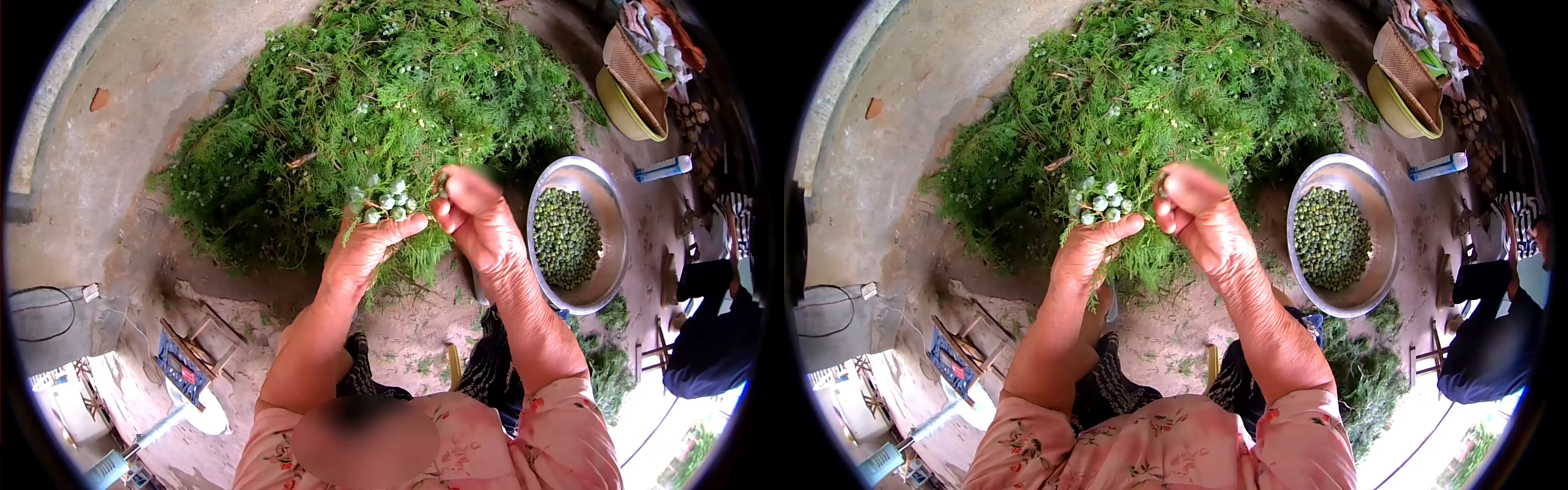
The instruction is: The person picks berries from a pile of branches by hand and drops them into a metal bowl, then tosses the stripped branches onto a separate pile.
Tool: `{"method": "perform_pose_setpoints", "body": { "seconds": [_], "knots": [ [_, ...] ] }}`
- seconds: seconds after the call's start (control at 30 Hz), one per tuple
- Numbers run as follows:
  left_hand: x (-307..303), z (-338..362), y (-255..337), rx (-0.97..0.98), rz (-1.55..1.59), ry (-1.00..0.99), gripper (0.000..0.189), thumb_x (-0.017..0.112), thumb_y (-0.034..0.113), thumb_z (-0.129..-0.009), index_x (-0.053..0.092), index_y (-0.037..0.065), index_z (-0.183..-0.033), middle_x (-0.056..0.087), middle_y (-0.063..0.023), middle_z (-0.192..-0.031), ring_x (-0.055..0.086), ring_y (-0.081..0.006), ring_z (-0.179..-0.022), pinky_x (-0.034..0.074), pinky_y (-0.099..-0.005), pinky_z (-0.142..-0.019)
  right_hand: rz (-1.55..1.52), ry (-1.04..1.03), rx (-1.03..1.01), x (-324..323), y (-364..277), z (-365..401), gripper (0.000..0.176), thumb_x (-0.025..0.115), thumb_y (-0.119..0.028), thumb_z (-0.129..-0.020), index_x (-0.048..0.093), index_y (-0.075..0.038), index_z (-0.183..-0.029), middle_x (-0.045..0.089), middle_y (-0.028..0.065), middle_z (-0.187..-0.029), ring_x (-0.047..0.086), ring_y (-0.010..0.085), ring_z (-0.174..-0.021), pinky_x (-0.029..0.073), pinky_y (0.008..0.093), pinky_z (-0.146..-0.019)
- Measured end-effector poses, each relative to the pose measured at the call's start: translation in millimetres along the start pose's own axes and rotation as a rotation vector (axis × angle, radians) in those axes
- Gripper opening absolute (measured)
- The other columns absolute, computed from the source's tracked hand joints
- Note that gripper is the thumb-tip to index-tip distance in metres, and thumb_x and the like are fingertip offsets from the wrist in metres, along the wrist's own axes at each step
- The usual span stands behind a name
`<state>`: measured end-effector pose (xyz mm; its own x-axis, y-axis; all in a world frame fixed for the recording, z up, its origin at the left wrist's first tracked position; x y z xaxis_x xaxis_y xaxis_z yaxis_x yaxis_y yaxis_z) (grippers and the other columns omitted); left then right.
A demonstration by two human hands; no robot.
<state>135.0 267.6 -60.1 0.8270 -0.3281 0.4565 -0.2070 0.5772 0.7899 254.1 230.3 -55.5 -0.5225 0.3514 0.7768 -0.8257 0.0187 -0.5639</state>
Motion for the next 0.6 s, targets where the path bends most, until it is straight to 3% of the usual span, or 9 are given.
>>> {"method": "perform_pose_setpoints", "body": {
  "seconds": [0.07, 0.13, 0.27, 0.33, 0.37, 0.4, 0.47, 0.6],
  "knots": [
    [-5.0, -2.3, -3.3, -0.053, -0.059, 0.034, 0.028, 0.075, 0.007, -0.067, 0.058, 0.008, -0.09, 0.059, 0.0027, -0.075, 0.055, -0.0083, -0.066, 0.043, -0.022, -0.057, 0.036, -0.005, -0.005, 3.0, -10.1, -1.0, 0.014, 0.058, -0.005, -0.078, 0.054, -0.003, -0.091, 0.059, 0.0083, -0.084, 0.056, 0.015, -0.063, 0.043, 0.0243, -0.05],
    [-7.5, -3.8, -4.8, -0.08, -0.089, 0.05, 0.029, 0.075, 0.007, -0.066, 0.058, 0.008, -0.09, 0.059, 0.0032, -0.076, 0.055, -0.0077, -0.066, 0.043, -0.0219, -0.055, 0.05, -0.074, -0.005, 9.1, -14.0, -1.7, 0.015, 0.059, -0.011, -0.08, 0.054, -0.004, -0.093, 0.059, 0.0081, -0.087, 0.056, 0.0149, -0.063, 0.042, 0.0241, -0.05],
    [-4.4, -6.6, 4.0, 0.029, -0.113, -0.011, 0.026, 0.076, 0.007, -0.066, 0.058, 0.008, -0.085, 0.058, 0.0036, -0.073, 0.052, -0.0061, -0.061, 0.038, -0.0214, -0.047, 0.0, -0.131, 0.031, 12.6, -9.1, 2.4, 0.017, 0.062, -0.014, -0.081, 0.057, -0.004, -0.094, 0.059, 0.0057, -0.086, 0.054, 0.0116, -0.061, 0.04, 0.0203, -0.049],
    [-3.1, -6.9, 6.7, 0.067, -0.147, -0.022, 0.025, 0.076, 0.008, -0.066, 0.058, 0.008, -0.084, 0.057, 0.0038, -0.071, 0.051, -0.0055, -0.059, 0.036, -0.0211, -0.044, 0.315, -0.115, -0.001, 18.6, -8.7, 3.5, 0.017, 0.064, -0.015, -0.08, 0.061, -0.006, -0.094, 0.059, 0.002, -0.083, 0.05, 0.0061, -0.059, 0.037, 0.016, -0.047],
    [-1.3, -6.6, 8.9, 0.096, -0.184, -0.017, 0.025, 0.076, 0.01, -0.066, 0.057, 0.01, -0.083, 0.054, 0.0057, -0.067, 0.046, -0.0036, -0.051, 0.03, -0.0182, -0.04, 0.561, 0.021, -0.006, 12.6, -11.0, 8.7, 0.016, 0.065, -0.01, -0.078, 0.064, -0.007, -0.094, 0.058, -0.0008, -0.077, 0.048, 0.0026, -0.059, 0.036, 0.0142, -0.046],
    [-0.2, -6.4, 11.5, 0.125, -0.221, -0.012, 0.024, 0.075, 0.012, -0.067, 0.057, 0.012, -0.083, 0.052, 0.0075, -0.063, 0.041, -0.0018, -0.044, 0.024, -0.0154, -0.036, 0.728, -0.003, -0.112, 24.5, -17.1, 9.5, 0.016, 0.064, -0.01, -0.079, 0.064, -0.006, -0.095, 0.057, -0.0016, -0.074, 0.049, 0.0024, -0.06, 0.038, 0.0147, -0.047],
    [-3.1, -6.7, 10.2, 0.101, -0.22, -0.009, 0.022, 0.075, 0.011, -0.067, 0.058, 0.01, -0.08, 0.053, 0.006, -0.063, 0.044, -0.0026, -0.046, 0.026, -0.0171, -0.036, 0.851, -0.034, -0.258, 32.6, -21.1, 10.4, 0.012, 0.064, -0.007, -0.079, 0.064, -0.003, -0.09, 0.056, -0.0017, -0.07, 0.048, 0.0035, -0.06, 0.04, 0.0164, -0.05],
    [-16.4, -8.9, 4.0, 0.012, -0.179, 0.07, 0.017, 0.074, 0.009, -0.068, 0.06, 0.008, -0.077, 0.057, 0.0035, -0.064, 0.047, -0.0036, -0.049, 0.026, -0.0182, -0.035, 0.927, 0.043, -0.292, 25.2, -24.5, 14.3, 0.007, 0.063, -0.007, -0.08, 0.062, -0.001, -0.085, 0.055, -0.0012, -0.069, 0.047, 0.0041, -0.06, 0.039, 0.0184, -0.052]
  ]
}}
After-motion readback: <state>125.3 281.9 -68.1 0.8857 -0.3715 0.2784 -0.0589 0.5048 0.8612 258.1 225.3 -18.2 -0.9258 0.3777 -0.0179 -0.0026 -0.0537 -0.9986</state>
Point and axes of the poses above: each hand's wrist, its own z-axis away from the middle knuckle, its own x-axis out of the palm, y = z × x, the point moved 10 cm from there along -z, towards the middle knuckle
